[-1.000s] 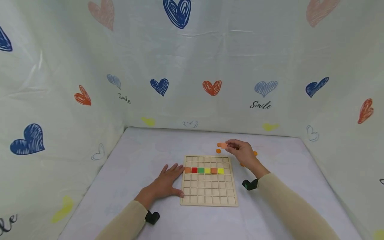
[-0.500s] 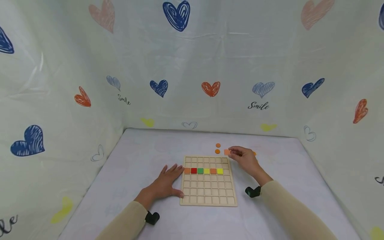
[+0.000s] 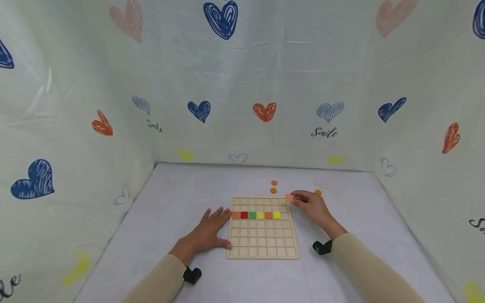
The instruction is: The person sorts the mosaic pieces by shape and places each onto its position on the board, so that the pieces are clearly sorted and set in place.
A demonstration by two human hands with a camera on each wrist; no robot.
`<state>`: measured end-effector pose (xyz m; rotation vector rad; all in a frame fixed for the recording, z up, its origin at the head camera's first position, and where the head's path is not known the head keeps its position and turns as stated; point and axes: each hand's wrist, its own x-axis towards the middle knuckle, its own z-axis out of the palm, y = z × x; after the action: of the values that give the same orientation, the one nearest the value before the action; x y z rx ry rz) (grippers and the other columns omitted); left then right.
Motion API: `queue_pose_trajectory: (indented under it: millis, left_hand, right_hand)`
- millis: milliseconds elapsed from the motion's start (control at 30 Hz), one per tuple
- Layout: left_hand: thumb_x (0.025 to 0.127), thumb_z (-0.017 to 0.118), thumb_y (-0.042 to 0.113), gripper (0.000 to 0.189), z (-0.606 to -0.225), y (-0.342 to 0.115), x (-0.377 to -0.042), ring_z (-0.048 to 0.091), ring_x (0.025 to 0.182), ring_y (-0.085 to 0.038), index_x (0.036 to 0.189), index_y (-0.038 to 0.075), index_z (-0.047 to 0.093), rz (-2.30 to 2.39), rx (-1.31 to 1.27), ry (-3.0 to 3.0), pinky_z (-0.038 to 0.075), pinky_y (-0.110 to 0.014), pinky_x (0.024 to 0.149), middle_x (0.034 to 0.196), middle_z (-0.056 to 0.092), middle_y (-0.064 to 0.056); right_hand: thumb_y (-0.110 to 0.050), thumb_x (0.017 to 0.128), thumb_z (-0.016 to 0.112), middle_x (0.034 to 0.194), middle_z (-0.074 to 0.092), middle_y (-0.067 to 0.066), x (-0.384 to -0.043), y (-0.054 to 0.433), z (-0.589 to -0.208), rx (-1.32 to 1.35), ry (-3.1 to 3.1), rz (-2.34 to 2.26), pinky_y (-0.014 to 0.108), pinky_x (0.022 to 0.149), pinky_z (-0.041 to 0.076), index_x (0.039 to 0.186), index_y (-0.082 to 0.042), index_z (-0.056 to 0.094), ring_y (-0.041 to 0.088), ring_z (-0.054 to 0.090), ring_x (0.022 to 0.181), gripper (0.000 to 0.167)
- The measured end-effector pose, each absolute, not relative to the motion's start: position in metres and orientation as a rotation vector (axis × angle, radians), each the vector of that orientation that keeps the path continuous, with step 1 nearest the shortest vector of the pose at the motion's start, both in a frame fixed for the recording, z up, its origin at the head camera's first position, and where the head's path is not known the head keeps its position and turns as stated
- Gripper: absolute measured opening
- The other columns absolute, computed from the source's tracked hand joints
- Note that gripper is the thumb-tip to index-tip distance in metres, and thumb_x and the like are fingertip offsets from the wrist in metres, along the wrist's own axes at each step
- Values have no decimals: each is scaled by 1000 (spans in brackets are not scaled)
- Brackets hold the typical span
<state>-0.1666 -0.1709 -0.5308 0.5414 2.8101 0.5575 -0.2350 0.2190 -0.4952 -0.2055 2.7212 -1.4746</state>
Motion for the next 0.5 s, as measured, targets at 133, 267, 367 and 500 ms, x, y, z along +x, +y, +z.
queue_pose_trajectory:
  millis: [133,267,367,500]
  left_hand:
    - [74,87,65,120,-530,-171,-166,17,164,-28,167,14,32,562,547,2809,5,-57,134,174,32,-2]
    - [74,87,64,119,-529,-171,-166,18,164,-28,167,14,32,559,545,2816,5,-57,134,174,32,-3]
    - [74,88,64,119,-528,-170,-166,18,164,-28,167,14,32,558,537,2818,4,-56,134,174,32,-2]
    - [74,88,63,118,-528,-169,-165,18,164,-28,167,14,32,560,534,2816,4,-56,134,173,32,-3]
  right_hand:
    - [-18,99,76,112,75,9,-231,221,-498,-211,2730,-1455,20,77,56,128,-8,75,22,65,102,31]
    - [-18,98,76,109,75,6,-227,222,-504,-218,2740,-1440,21,72,54,127,-7,76,20,62,96,30]
    - [-17,98,76,106,75,5,-224,222,-508,-197,2728,-1433,21,70,52,126,-8,76,19,60,94,29]
    - [-15,97,76,105,74,4,-220,220,-513,-177,2699,-1442,22,69,50,125,-8,77,20,57,93,28]
